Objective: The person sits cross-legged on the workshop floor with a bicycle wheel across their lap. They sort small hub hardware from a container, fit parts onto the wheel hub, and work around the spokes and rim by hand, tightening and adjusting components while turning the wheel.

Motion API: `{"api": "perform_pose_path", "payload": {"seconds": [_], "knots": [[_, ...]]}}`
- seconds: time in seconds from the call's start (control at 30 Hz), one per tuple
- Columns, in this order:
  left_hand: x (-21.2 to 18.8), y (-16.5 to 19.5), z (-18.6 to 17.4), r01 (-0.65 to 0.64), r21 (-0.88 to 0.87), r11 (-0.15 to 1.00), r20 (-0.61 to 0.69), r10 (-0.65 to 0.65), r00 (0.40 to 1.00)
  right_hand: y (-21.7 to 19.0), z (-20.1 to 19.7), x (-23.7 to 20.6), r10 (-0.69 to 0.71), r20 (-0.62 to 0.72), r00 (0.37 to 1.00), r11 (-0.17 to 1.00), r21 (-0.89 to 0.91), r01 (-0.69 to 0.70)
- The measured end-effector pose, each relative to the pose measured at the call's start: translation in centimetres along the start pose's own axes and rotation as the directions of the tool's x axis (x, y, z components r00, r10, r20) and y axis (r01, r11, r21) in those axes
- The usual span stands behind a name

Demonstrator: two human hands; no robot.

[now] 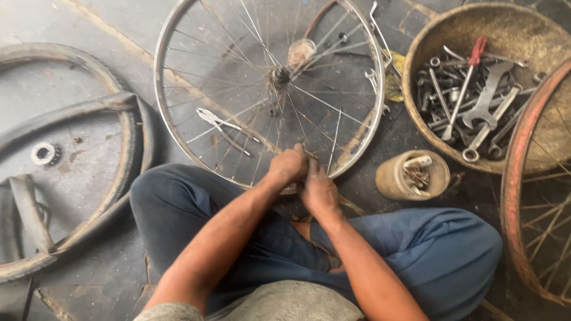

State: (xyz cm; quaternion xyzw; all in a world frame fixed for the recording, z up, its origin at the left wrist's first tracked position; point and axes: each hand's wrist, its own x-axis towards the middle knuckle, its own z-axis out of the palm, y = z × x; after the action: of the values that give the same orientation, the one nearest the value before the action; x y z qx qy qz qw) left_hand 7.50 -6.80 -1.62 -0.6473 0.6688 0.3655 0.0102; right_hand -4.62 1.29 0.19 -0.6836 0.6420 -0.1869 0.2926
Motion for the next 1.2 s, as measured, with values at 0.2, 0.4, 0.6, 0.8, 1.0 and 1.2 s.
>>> {"api": "perform_pose_path", "payload": {"seconds": [0.2,0.4,0.6,0.8,1.0,1.2], "knots": [[0.9,-1.5,-0.9,-0.203,0.032,0.979,0.048,0.201,0.978,-0.7,0.9,1.1,0.09,-0.041,0.995,0.996,0.023,-0.089],[0.2,-1.4,-1.3,-0.202,-0.002,0.979,0.084,0.201,0.976,1.9,-0.4,3.8,0.155,0.273,0.949,0.838,0.472,-0.273],[-0.7,-0.1,-0.1,-0.06,-0.062,0.996,-0.025,0.058,0.998,-0.1,0.1,-0.5,-0.03,-0.095,0.995,1.0,-0.004,0.03],[-0.3,0.1,-0.7,-0.099,-0.097,0.99,-0.023,0.098,0.995,-1.5,-0.1,-0.4,-0.055,-0.156,0.986,0.998,-0.044,0.049],[-0.4,-1.0,-2.2,-0.039,-0.345,0.938,0.211,0.118,0.97,0.5,0.4,1.2,0.08,0.0,0.997,0.997,0.021,-0.08],[-0.1,-0.6,-1.7,-0.169,-0.142,0.975,0.05,0.178,0.983,3.0,0.1,3.9,0.0,0.121,0.993,0.98,0.199,-0.024]]}}
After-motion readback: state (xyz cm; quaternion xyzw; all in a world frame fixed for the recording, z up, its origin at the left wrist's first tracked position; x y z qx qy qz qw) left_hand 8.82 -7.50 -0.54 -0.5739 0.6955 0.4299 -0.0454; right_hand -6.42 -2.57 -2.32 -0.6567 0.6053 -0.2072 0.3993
